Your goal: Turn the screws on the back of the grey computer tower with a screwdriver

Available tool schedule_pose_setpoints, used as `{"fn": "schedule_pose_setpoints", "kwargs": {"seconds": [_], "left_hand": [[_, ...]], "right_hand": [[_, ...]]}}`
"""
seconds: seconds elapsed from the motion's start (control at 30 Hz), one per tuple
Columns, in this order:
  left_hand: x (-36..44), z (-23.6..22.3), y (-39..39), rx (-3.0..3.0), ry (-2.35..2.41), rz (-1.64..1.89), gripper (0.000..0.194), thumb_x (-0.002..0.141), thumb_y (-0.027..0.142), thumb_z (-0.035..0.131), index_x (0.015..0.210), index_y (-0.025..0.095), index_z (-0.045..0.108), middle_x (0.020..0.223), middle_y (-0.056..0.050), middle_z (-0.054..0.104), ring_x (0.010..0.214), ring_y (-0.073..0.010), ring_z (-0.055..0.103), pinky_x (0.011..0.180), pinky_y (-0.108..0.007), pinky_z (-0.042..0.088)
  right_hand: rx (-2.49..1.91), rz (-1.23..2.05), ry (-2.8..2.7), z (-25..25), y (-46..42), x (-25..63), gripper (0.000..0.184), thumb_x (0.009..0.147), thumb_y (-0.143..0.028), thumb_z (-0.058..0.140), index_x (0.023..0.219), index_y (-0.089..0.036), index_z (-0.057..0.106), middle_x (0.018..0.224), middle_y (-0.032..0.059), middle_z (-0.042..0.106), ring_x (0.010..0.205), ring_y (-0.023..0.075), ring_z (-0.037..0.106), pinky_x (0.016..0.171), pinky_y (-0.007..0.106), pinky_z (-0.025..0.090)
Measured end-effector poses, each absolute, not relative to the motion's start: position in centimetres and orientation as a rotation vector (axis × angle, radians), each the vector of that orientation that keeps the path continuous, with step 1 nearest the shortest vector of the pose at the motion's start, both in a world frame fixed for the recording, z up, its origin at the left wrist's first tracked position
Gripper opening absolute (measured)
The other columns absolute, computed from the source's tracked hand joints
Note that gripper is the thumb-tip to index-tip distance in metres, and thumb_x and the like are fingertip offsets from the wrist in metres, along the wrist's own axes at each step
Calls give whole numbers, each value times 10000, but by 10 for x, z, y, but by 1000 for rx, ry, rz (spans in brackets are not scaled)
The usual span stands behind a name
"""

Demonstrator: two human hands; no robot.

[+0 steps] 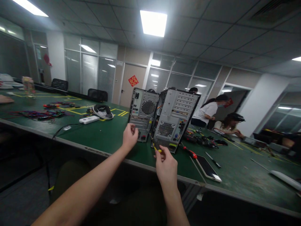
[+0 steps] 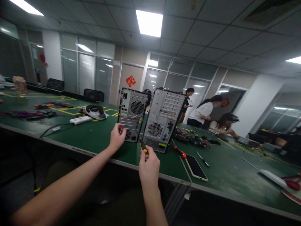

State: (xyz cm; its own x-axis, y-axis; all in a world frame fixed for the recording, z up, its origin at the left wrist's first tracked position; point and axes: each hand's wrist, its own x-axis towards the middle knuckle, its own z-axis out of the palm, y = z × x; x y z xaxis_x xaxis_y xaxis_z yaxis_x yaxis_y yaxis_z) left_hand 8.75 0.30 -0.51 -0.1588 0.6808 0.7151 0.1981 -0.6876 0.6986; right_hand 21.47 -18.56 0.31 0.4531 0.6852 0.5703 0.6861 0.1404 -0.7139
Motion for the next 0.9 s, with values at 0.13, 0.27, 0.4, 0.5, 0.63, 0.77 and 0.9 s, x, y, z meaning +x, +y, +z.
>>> {"fn": "schedule_pose_setpoints", "kwargs": {"seconds": [0.13, 0.27, 0.4, 0.5, 0.63, 0.77, 0.9], "left_hand": [[46, 3, 35, 1732, 1159, 2036, 275, 928, 349, 588, 1134, 167, 568, 1061, -104, 617, 875, -205, 632, 855, -368, 531], [20, -13, 62, 1913, 1212, 1702, 682, 883, 551, 645, 1391, 122, 493, 1349, -211, 561, 1154, -301, 639, 1019, -454, 508], [15, -40, 70, 2125, 1192, 1304, 955, 779, 619, 747, 1535, 149, 400, 1547, -221, 476, 1408, -362, 501, 1163, -465, 409], [17, -51, 71, 2228, 1136, 1149, 1009, 774, 622, 745, 1578, 150, 359, 1583, -205, 467, 1466, -356, 448, 1206, -459, 363], [17, -52, 71, 2228, 1151, 1046, 989, 837, 619, 672, 1618, 145, 292, 1557, -200, 511, 1412, -336, 526, 1171, -450, 410], [17, -47, 68, 2222, 1172, 1046, 935, 866, 586, 648, 1612, 132, 312, 1527, -195, 548, 1383, -319, 561, 1151, -421, 434], [17, -45, 66, 2231, 1224, 1036, 879, 877, 563, 639, 1589, 129, 363, 1510, -192, 566, 1371, -324, 572, 1148, -422, 437]], "right_hand": [[-1528, 97, -1187, 3, -183, 215, 324, 929, -497, 572, 1050, -205, 642, 830, 63, 768, 685, 228, 768, 631, 303, 579], [-1501, 71, -1205, 3, -182, 211, 299, 924, -515, 597, 972, -222, 625, 788, 42, 750, 648, 214, 748, 602, 286, 561], [-1529, -74, -1294, 5, -186, 208, 221, 931, -402, 583, 997, -215, 678, 860, 57, 750, 691, 200, 726, 670, 295, 558], [-1531, -128, -1308, 8, -190, 208, 246, 930, -346, 556, 1053, -195, 706, 958, 92, 758, 749, 202, 726, 723, 303, 570], [-1540, -142, -1310, 8, -193, 210, 293, 938, -302, 519, 1119, -179, 714, 999, 112, 762, 844, 225, 742, 780, 321, 577], [-1543, -85, -1273, 5, -190, 212, 251, 946, -312, 536, 1094, -192, 699, 950, 87, 771, 796, 218, 759, 738, 308, 573], [-1582, 14, -1243, 3, -188, 209, 170, 949, -354, 588, 944, -209, 676, 773, 36, 748, 638, 199, 741, 609, 269, 527]]}}
